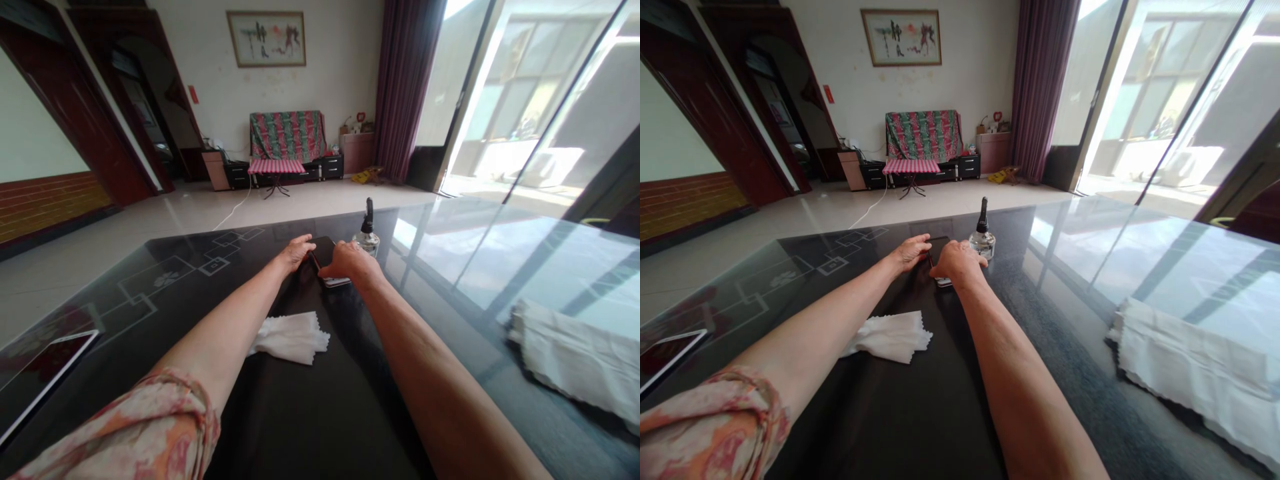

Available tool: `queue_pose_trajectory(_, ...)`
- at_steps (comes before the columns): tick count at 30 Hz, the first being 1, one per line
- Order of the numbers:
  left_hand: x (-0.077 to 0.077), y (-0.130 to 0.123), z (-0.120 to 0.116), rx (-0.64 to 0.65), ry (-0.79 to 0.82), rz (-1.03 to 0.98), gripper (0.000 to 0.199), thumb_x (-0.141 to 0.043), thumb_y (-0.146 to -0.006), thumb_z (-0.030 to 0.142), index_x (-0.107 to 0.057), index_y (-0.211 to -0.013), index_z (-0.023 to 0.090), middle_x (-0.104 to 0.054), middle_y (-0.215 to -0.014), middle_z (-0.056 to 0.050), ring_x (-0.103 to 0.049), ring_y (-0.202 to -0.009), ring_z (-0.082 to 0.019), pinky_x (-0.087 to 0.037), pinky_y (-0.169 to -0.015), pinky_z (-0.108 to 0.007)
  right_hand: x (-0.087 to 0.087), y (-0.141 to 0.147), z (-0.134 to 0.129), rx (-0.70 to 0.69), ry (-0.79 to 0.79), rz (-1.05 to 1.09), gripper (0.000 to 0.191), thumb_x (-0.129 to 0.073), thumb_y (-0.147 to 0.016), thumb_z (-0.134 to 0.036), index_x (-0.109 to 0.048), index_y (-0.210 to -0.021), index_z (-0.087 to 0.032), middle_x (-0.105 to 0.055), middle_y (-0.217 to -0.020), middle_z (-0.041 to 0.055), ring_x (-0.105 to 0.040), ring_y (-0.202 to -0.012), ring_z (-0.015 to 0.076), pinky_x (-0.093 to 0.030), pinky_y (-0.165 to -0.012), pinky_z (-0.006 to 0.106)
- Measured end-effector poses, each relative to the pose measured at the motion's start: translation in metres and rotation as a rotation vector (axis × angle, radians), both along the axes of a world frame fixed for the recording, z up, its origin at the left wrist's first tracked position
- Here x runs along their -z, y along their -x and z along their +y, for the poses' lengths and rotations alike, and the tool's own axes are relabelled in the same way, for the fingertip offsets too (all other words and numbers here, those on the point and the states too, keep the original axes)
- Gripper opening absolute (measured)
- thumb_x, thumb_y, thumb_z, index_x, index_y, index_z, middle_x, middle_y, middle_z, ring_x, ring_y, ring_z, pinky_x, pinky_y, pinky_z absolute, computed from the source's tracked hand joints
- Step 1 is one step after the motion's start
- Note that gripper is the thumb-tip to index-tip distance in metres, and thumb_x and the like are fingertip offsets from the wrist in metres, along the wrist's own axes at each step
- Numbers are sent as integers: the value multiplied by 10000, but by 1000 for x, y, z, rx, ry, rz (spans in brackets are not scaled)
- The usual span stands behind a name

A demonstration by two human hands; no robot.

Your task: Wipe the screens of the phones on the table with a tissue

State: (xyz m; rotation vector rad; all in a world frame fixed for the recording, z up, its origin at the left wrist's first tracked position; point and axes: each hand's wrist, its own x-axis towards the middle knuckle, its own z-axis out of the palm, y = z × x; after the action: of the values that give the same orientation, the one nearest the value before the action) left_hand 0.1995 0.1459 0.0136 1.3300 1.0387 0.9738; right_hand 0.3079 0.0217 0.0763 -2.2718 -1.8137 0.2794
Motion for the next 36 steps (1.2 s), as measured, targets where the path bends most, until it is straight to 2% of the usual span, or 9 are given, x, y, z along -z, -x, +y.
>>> queue_pose_trajectory(6, -4, -1, -1, 10, -43, 80, 626, -682, -654, 153, -548, -1266, 142, -534, -1338, -185, -487, -1249, -297, -391, -996, -429, 8, 1, 6, -15, -10, 25, 803, -761, -597, -525, -505, -1234, -108, -517, -1237, 246, -514, -1142, 372, -429, -898, 548)
queue_pose_trajectory(10, -19, 16, -9, -72, -140, 163, 646, -646, -678, 159, -515, -1310, 172, -465, -1408, -163, -477, -1260, -303, -411, -981, -459, 6, 4, 7, 13, -68, -13, 807, -722, -619, -574, -494, -1228, -96, -484, -1254, 243, -481, -1156, 396, -402, -890, 572)
queue_pose_trajectory(14, -36, 69, -26, -186, -289, 258, 581, -594, -689, 104, -573, -1264, 183, -576, -1319, -71, -526, -1215, -203, -407, -1006, -291, 5, 19, 6, -58, -353, -142, 526, -590, -778, -482, -554, -1126, -90, -526, -1179, 227, -512, -1096, 382, -381, -889, 544)
queue_pose_trajectory(18, -41, 160, -58, -263, -469, 721, 530, -539, -737, 143, -575, -1266, 154, -626, -1253, -61, -604, -1109, -188, -437, -969, -249, 16, 52, 2, -335, -452, -234, 330, -515, -838, -342, -601, -1073, -126, -577, -1109, 183, -565, -1001, 331, -386, -862, 478)
queue_pose_trajectory(20, -42, 214, -80, -325, -455, 997, 539, -531, -756, 184, -549, -1294, 196, -623, -1258, -47, -590, -1133, -202, -433, -977, -268, 20, 77, -3, -486, -456, -289, 270, -514, -826, -277, -625, -1032, -142, -598, -1077, 158, -576, -971, 303, -372, -874, 457)
queue_pose_trajectory(23, -43, 296, -116, -370, -403, 1179, 654, -587, -722, 245, -464, -1359, 163, -527, -1362, -109, -497, -1241, -273, -381, -1027, -328, 20, 128, -14, -701, -474, -306, 237, -500, -822, -229, -644, -998, -162, -620, -1044, 128, -583, -960, 270, -358, -900, 427)
queue_pose_trajectory(27, -37, 383, -161, -447, -106, 1448, 903, -645, -666, 503, -296, -1437, 188, -386, -1452, -172, -393, -1297, -381, -358, -1005, -449, 22, 222, -21, -929, -488, -182, 266, -481, -832, -213, -631, -1049, -172, -628, -1067, 112, -584, -987, 245, -375, -919, 379)
queue_pose_trajectory(31, -26, 421, -198, -412, 31, 1441, 1064, -601, -610, 699, -235, -1447, 153, -447, -1373, -216, -465, -1217, -397, -405, -919, -424, 44, 314, -12, -1043, -385, 44, 395, -496, -792, -175, -572, -1179, -154, -606, -1184, 112, -585, -1043, 227, -426, -918, 322)
queue_pose_trajectory(36, -12, 420, -225, -383, -79, 1386, 1002, -551, -655, 686, -223, -1456, 181, -517, -1290, -171, -480, -1174, -380, -413, -890, -406, 74, 379, 15, -920, -358, 225, 511, -452, -741, -100, -511, -1248, -115, -608, -1206, 125, -561, -1104, 229, -419, -981, 338)
